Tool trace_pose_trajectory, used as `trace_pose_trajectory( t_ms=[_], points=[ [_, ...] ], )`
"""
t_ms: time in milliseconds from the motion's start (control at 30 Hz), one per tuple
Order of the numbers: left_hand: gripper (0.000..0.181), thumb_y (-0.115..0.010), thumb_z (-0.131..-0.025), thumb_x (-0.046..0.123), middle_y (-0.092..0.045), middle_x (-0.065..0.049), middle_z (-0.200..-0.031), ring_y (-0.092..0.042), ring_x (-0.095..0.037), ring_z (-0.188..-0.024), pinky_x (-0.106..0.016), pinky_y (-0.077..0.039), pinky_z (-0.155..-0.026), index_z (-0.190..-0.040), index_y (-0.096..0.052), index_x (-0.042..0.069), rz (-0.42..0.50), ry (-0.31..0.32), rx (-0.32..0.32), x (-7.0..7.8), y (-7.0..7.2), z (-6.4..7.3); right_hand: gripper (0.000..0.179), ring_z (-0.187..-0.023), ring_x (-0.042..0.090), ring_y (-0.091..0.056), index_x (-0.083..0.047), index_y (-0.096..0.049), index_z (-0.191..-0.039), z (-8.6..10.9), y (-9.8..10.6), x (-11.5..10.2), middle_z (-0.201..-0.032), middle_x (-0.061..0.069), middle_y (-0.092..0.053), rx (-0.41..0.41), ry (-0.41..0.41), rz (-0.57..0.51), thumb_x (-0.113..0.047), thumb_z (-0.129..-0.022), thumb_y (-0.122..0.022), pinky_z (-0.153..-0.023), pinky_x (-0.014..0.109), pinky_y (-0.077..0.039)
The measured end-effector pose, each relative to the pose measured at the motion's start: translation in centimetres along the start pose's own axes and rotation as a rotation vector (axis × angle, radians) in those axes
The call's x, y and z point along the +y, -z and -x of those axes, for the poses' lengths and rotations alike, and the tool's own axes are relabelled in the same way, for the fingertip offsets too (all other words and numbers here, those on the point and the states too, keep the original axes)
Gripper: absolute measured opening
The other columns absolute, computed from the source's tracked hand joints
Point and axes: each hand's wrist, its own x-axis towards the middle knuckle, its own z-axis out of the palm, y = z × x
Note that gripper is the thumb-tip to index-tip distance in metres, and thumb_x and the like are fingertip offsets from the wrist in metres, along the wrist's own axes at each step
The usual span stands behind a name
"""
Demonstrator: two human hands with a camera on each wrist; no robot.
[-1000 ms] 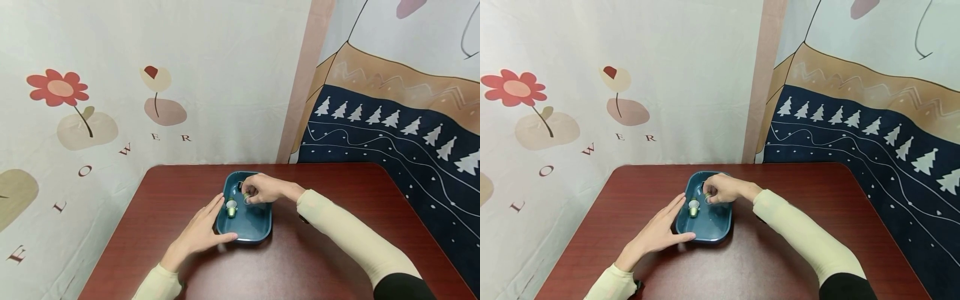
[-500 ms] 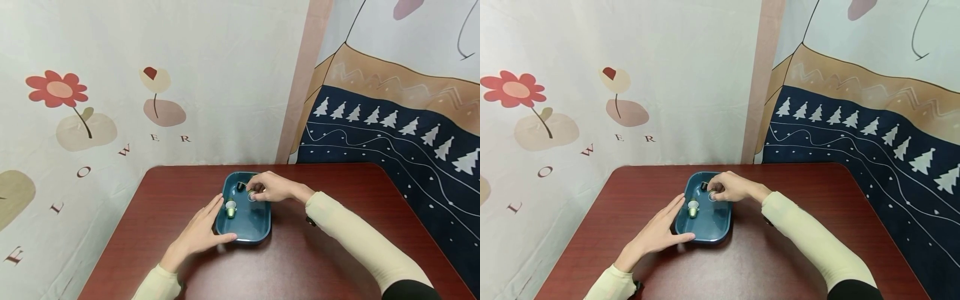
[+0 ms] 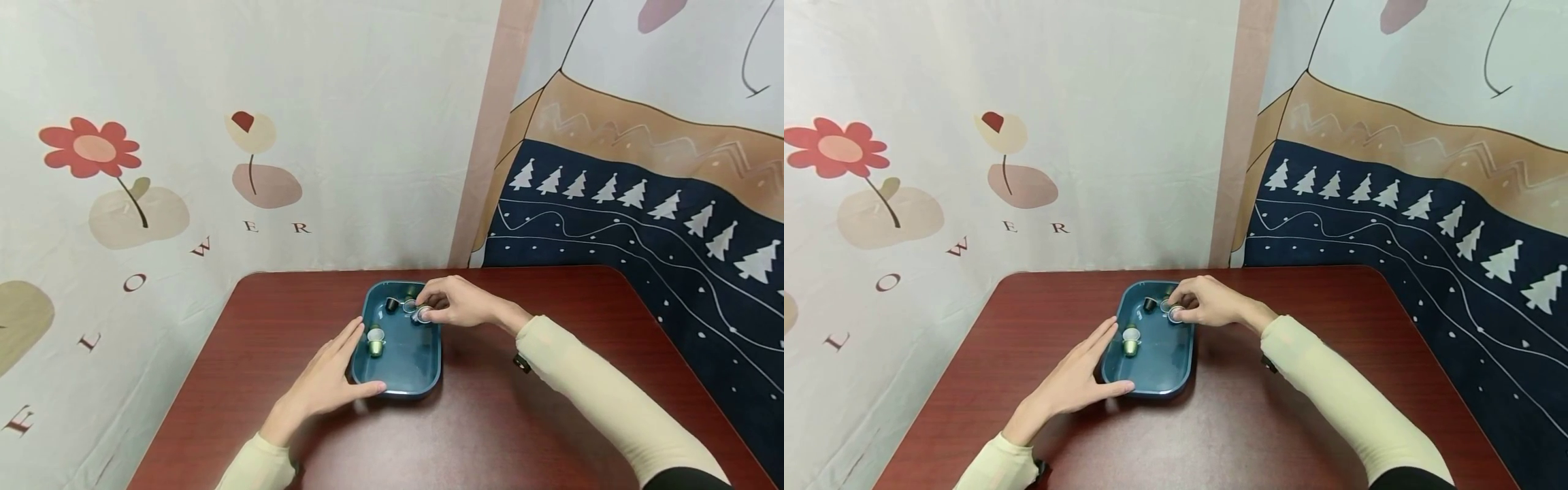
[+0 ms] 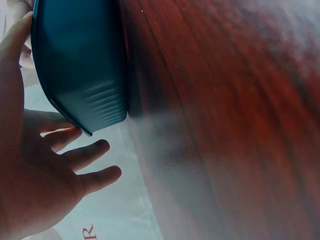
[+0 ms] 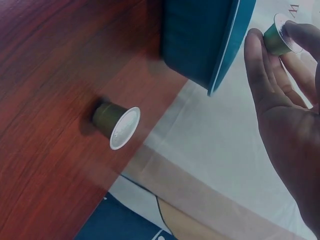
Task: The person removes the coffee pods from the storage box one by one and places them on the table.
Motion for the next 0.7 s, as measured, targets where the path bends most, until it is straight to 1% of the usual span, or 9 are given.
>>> trace_pose_trajectory(
  t_ms=[200,333,533,700],
  points=[
    [0.127,-0.082,-0.087,0.081,-0.025,-0.002,-0.191,-0.043,-0.046,-0.167,-0.074,-0.041,-0.132,-0.181,-0.028,0.015,-0.006,-0.006,0.005,0.0,0.0,0.0,0.025,-0.107,0.014,-0.078,-0.005,-0.081,-0.129,0.9,0.5,0.4,-0.125,0.006,-0.078,0.026,-0.003,-0.021,-0.014,-0.106,-0.080,-0.102,0.030,-0.069],
    [0.128,-0.081,-0.087,0.083,-0.026,-0.004,-0.190,-0.043,-0.046,-0.167,-0.073,-0.041,-0.132,-0.181,-0.028,0.014,-0.012,-0.013,0.012,-0.1,0.0,0.0,0.024,-0.105,0.014,-0.078,-0.006,-0.081,-0.128,1.6,0.9,0.6,-0.124,0.005,-0.078,0.049,-0.009,-0.025,-0.013,-0.106,-0.080,-0.101,0.031,-0.069],
    [0.128,-0.081,-0.086,0.083,-0.027,-0.005,-0.190,-0.043,-0.047,-0.167,-0.072,-0.040,-0.133,-0.180,-0.029,0.014,-0.013,-0.020,0.018,-0.2,0.0,0.0,0.021,-0.105,0.014,-0.078,-0.008,-0.081,-0.126,2.7,1.4,0.9,-0.122,0.006,-0.080,0.074,-0.007,-0.045,-0.013,-0.106,-0.079,-0.102,0.034,-0.070],
    [0.128,-0.082,-0.086,0.082,-0.027,-0.005,-0.190,-0.043,-0.046,-0.167,-0.072,-0.039,-0.134,-0.180,-0.029,0.013,-0.012,-0.022,0.019,-0.3,0.0,0.0,0.022,-0.104,0.014,-0.077,-0.010,-0.081,-0.129,3.7,1.8,1.2,-0.123,0.003,-0.081,0.098,-0.023,-0.030,-0.013,-0.107,-0.078,-0.101,0.030,-0.068]
  ],
)
